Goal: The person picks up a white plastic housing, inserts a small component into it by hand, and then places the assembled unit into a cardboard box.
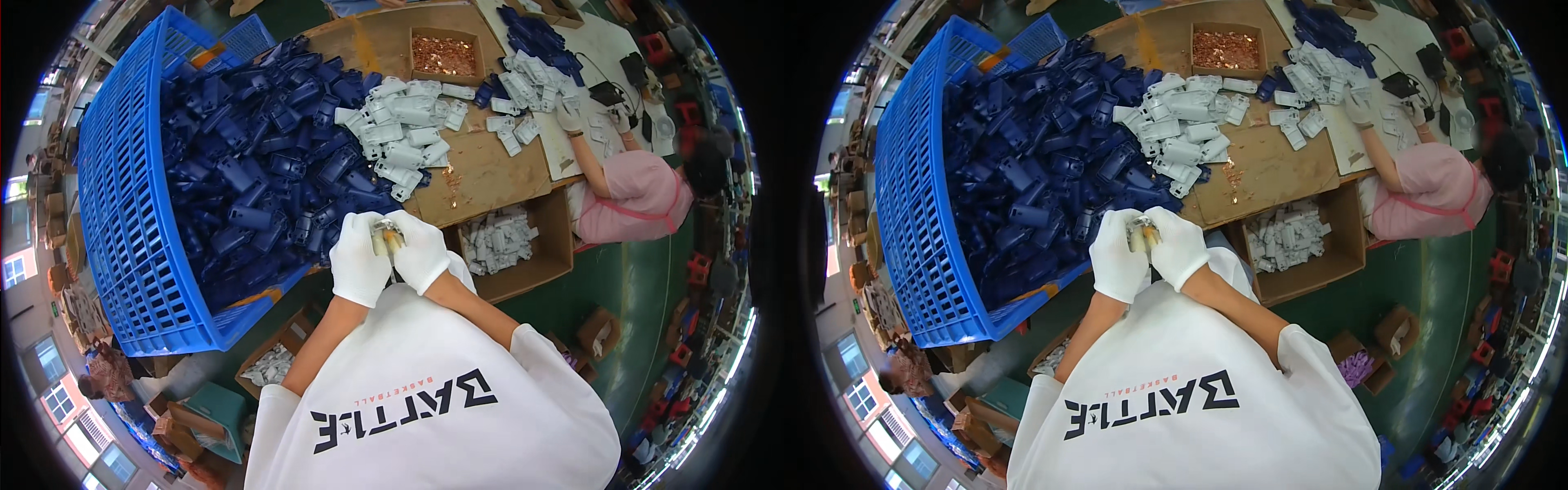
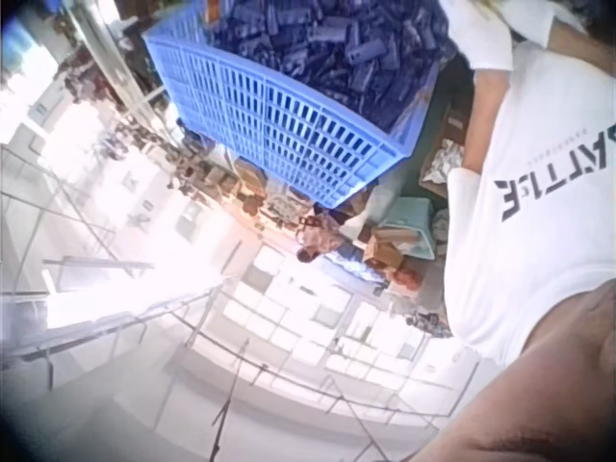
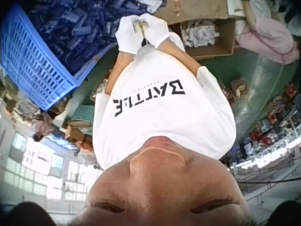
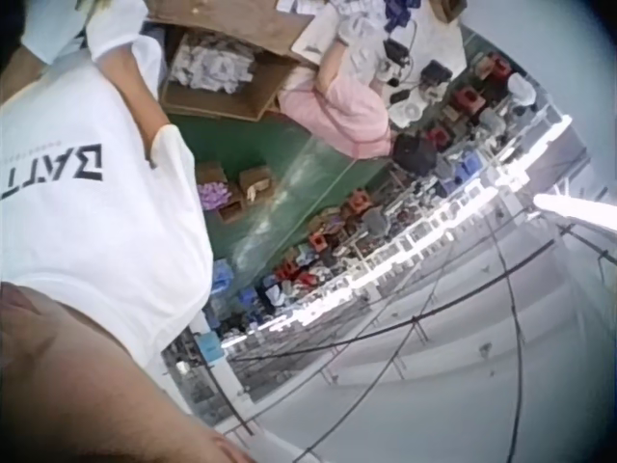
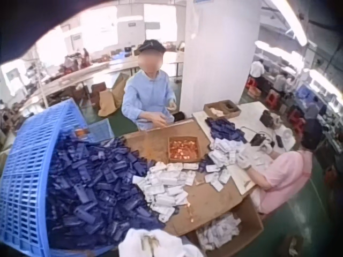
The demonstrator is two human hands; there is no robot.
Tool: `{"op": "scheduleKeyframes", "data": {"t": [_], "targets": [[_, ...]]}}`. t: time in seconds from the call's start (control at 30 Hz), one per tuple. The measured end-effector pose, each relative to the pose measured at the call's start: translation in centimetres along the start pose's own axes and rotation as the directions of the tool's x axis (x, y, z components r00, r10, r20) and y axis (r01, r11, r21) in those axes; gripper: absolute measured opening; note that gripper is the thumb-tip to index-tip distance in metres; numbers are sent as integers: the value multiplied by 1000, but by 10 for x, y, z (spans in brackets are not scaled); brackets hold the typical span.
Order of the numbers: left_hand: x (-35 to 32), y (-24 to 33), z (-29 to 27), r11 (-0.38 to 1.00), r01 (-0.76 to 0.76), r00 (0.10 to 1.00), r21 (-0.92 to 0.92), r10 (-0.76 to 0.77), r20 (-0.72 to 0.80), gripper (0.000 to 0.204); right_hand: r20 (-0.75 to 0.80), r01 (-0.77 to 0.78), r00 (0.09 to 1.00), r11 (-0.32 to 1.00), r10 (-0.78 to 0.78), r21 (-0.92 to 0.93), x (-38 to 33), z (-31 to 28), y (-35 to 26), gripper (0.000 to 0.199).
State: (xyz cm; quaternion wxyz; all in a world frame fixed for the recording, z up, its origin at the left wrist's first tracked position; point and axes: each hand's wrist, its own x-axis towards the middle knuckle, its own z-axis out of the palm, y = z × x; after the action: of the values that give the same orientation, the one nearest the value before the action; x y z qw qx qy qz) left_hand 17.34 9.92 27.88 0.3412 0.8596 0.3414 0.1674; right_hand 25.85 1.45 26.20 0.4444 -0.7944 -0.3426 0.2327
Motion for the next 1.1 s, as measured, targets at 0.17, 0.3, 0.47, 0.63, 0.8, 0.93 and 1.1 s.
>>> {"op": "scheduleKeyframes", "data": {"t": [0.17, 0.3, 0.47, 0.63, 0.8, 0.93, 1.1], "targets": [[19, -1, 9, 994, 77, 994, -83, -69, 88, 19, 67, -28, 997, 1000, 27, 5, 10, -6, 15, 22], [30, 2, 7, 993, 109, 993, -53, -106, 52, 22, 84, 94, 992, 995, -97, 45, 19, -13, 13, 29], [20, -4, 5, 960, 272, 961, -59, -269, 61, 22, 269, 133, 953, 990, -140, 43, 26, -11, 18, 35], [25, -4, -10, 906, 413, 910, -91, -408, 70, 22, 178, 152, 969, 982, -171, 116, 28, 0, 11, 60], [17, 8, -13, 953, 288, 955, -91, -293, -52, 31, 3, 409, 912, 909, -411, 74, 42, -3, 28, 48], [18, 21, -18, 926, 298, 954, -230, -294, 52, 40, 176, 336, 923, 940, -341, 60, 39, -13, 19, 32], [16, 17, -18, 805, 435, 900, -403, -401, 172, 38, 140, 420, 891, 902, -431, 102, 41, -13, 17, 39]]}}
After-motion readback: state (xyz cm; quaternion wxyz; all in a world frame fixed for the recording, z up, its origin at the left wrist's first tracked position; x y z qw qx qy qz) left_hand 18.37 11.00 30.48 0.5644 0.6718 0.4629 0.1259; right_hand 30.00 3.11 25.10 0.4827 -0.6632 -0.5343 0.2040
